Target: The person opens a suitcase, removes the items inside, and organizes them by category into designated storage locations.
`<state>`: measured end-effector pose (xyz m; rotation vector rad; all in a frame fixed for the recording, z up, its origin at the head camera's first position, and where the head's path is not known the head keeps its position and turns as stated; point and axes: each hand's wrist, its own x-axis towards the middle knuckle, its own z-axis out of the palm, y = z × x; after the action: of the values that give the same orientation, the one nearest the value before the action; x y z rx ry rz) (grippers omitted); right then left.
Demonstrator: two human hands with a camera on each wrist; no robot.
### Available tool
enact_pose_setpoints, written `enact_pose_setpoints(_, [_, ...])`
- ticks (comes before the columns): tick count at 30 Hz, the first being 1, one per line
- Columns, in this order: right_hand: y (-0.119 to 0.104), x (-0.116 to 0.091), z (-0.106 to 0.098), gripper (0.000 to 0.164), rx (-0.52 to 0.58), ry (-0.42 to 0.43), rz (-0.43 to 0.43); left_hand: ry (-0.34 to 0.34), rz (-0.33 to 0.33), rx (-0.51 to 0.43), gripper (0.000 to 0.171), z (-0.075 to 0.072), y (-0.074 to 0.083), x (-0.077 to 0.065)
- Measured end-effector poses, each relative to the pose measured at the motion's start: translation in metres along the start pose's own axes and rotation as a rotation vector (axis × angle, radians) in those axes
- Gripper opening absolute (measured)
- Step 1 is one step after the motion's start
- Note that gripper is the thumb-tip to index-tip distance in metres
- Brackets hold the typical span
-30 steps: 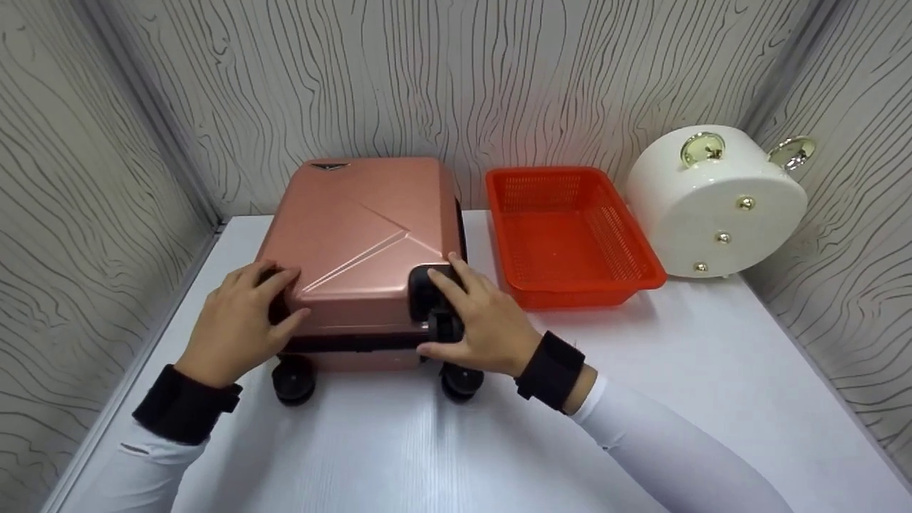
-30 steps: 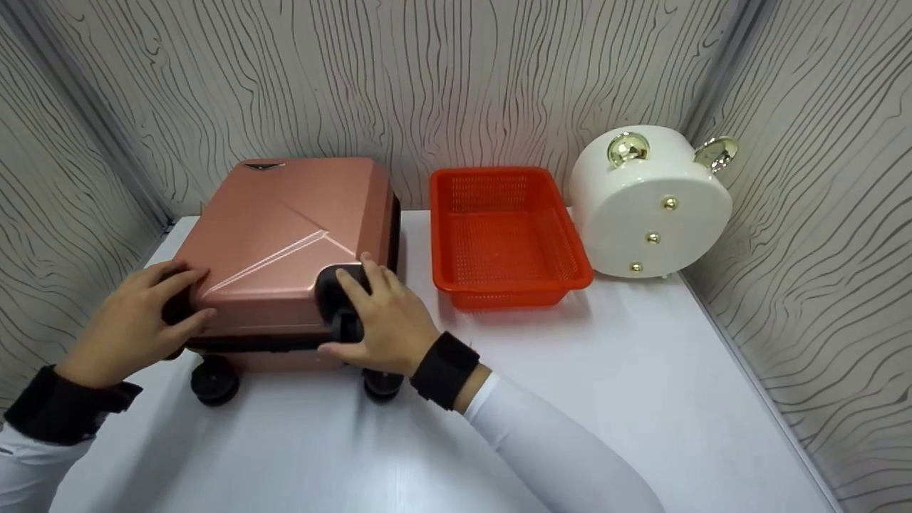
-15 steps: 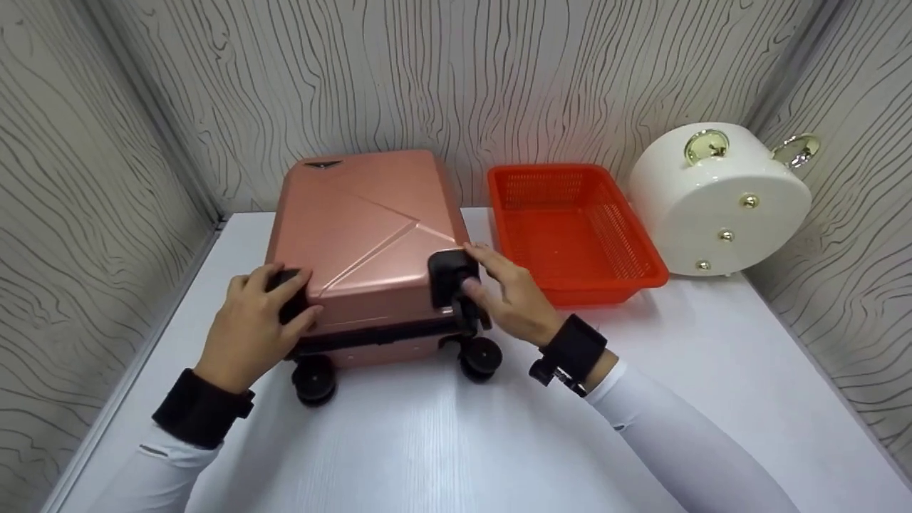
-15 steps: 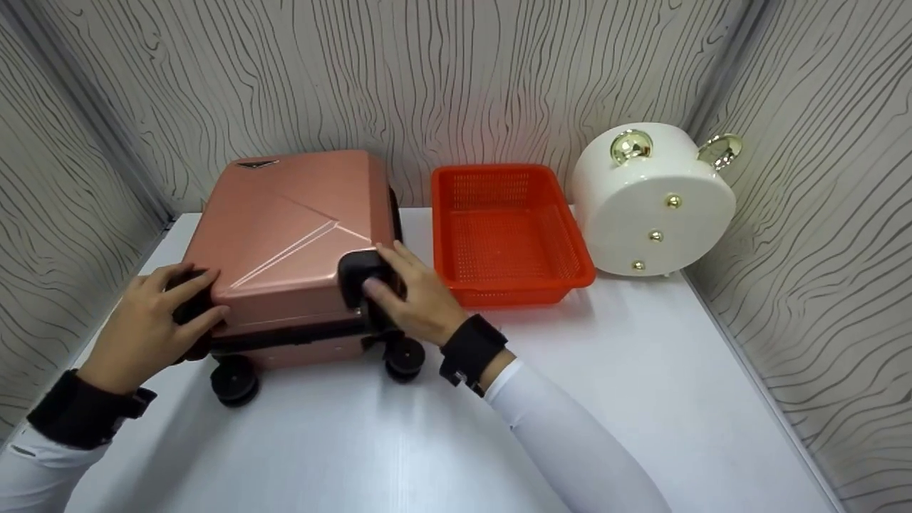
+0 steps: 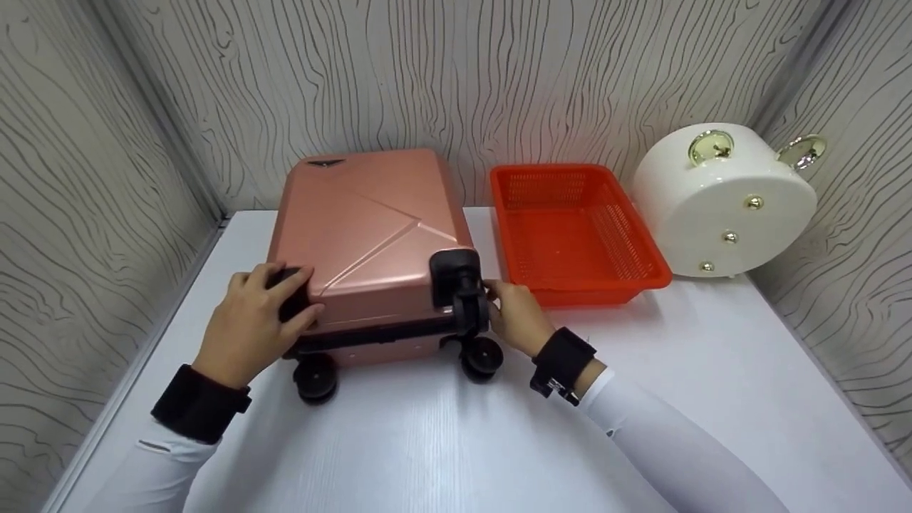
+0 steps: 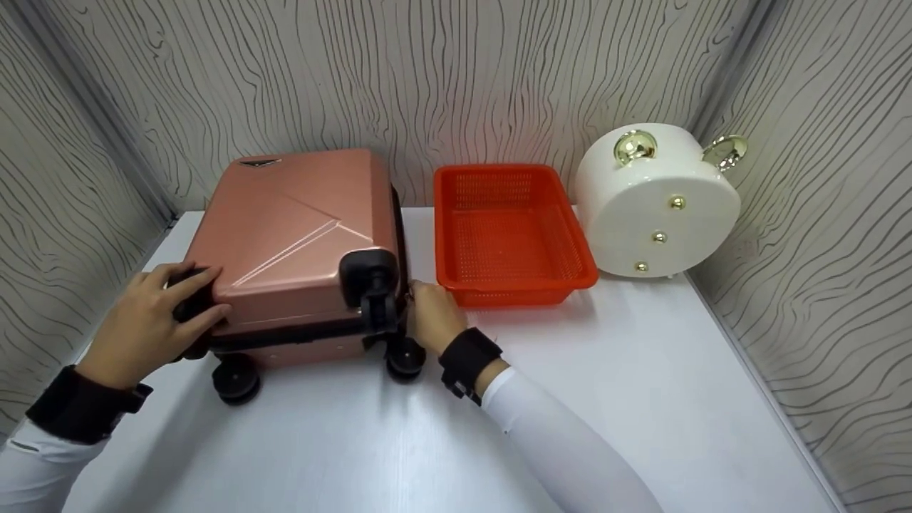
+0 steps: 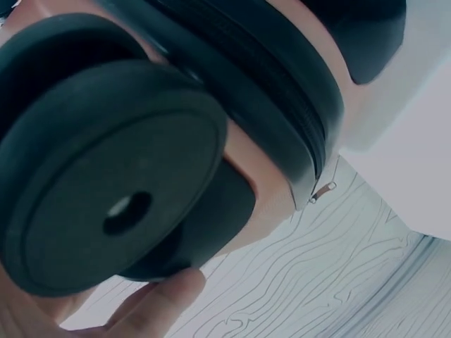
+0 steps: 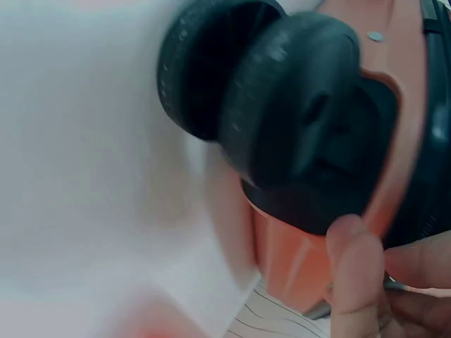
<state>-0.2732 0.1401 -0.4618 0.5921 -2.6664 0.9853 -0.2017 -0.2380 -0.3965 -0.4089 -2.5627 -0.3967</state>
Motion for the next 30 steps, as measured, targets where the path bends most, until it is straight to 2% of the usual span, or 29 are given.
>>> enact_pose_setpoints(4, [0.001,-0.007,0.003,0.012,-0.031,-0.004,0.051,0.045,-0.008,0.009,0.054,0.002,0.002,0.001])
enact_pose_setpoints(8, [0.003,-0.020,0.006,0.019,-0.079,-0.019,0.040,0.069,-0.022,0.012,0.053,0.003,0.005,-0.001])
enact_pose_setpoints(11, [0.000,-0.033,0.011,0.019,-0.134,0.007,-0.036,0.068,-0.029,0.007,0.053,0.004,0.007,-0.001])
enact_pose_setpoints(14, [-0.005,-0.045,0.017,0.015,-0.182,0.025,-0.147,0.076,-0.028,0.009,0.054,0.005,0.007,-0.001])
enact_pose_setpoints(19, [-0.017,-0.058,0.028,0.015,-0.206,-0.019,-0.259,0.120,-0.009,0.009,0.055,0.007,0.004,-0.002])
enact_pose_setpoints(24, [-0.029,-0.061,0.041,0.008,-0.273,-0.050,-0.336,0.144,0.004,-0.001,0.055,0.008,0.004,-0.002])
enact_pose_setpoints(30, [-0.050,-0.055,0.055,0.011,-0.382,-0.070,-0.416,0.159,0.018,-0.006,0.054,0.008,0.004,0.000])
